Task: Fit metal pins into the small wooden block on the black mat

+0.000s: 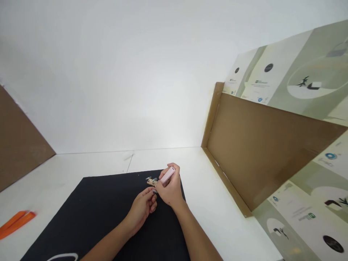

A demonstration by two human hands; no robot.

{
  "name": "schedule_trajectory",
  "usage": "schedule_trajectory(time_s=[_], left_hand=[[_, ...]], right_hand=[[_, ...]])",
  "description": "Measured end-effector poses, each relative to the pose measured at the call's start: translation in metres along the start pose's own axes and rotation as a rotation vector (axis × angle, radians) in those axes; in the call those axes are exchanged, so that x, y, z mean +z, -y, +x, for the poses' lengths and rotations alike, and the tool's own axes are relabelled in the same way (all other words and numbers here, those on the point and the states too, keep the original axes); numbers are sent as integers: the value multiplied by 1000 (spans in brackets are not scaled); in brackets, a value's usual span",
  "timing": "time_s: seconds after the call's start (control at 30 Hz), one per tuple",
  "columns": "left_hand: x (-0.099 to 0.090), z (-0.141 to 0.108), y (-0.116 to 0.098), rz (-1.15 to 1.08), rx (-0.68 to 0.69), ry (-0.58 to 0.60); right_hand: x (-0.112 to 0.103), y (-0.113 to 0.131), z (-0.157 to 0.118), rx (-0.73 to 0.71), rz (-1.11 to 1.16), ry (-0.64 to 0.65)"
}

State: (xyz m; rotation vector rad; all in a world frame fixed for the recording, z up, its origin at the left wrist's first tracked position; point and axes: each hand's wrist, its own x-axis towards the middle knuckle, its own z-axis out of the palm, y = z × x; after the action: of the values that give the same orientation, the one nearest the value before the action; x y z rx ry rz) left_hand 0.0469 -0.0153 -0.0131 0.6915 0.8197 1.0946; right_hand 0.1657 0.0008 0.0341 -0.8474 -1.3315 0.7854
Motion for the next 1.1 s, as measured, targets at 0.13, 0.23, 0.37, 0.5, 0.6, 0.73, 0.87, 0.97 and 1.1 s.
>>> schedule_trajectory(time_s=[0.13, 0.23, 0.37, 0.5, 0.6, 0.73, 0.87, 0.97, 1.1], left_hand=[[-1, 0, 0, -1, 1, -2], [-1, 0, 0, -5, 5, -3], [0, 0, 0, -11, 18, 14], [0, 0, 1, -7, 32, 7], [0, 1, 2, -7, 23, -2], [-1, 0, 2, -7, 17, -11], [-1, 0, 1, -7, 15, -9], [0, 0, 1, -8, 17, -4], [0, 0, 1, -15, 16, 3]], right_hand=[[1, 1, 0, 17, 12, 2], [1, 2, -1, 14, -3, 18], [2, 5, -3, 5, -13, 51], [4, 6, -5, 19, -5, 78], [3, 3, -5, 14, -39, 58], [1, 0, -3, -14, -50, 8], [2, 1, -3, -6, 7, 4], [3, 2, -3, 10, 16, 14], [2, 1, -3, 13, 9, -17]])
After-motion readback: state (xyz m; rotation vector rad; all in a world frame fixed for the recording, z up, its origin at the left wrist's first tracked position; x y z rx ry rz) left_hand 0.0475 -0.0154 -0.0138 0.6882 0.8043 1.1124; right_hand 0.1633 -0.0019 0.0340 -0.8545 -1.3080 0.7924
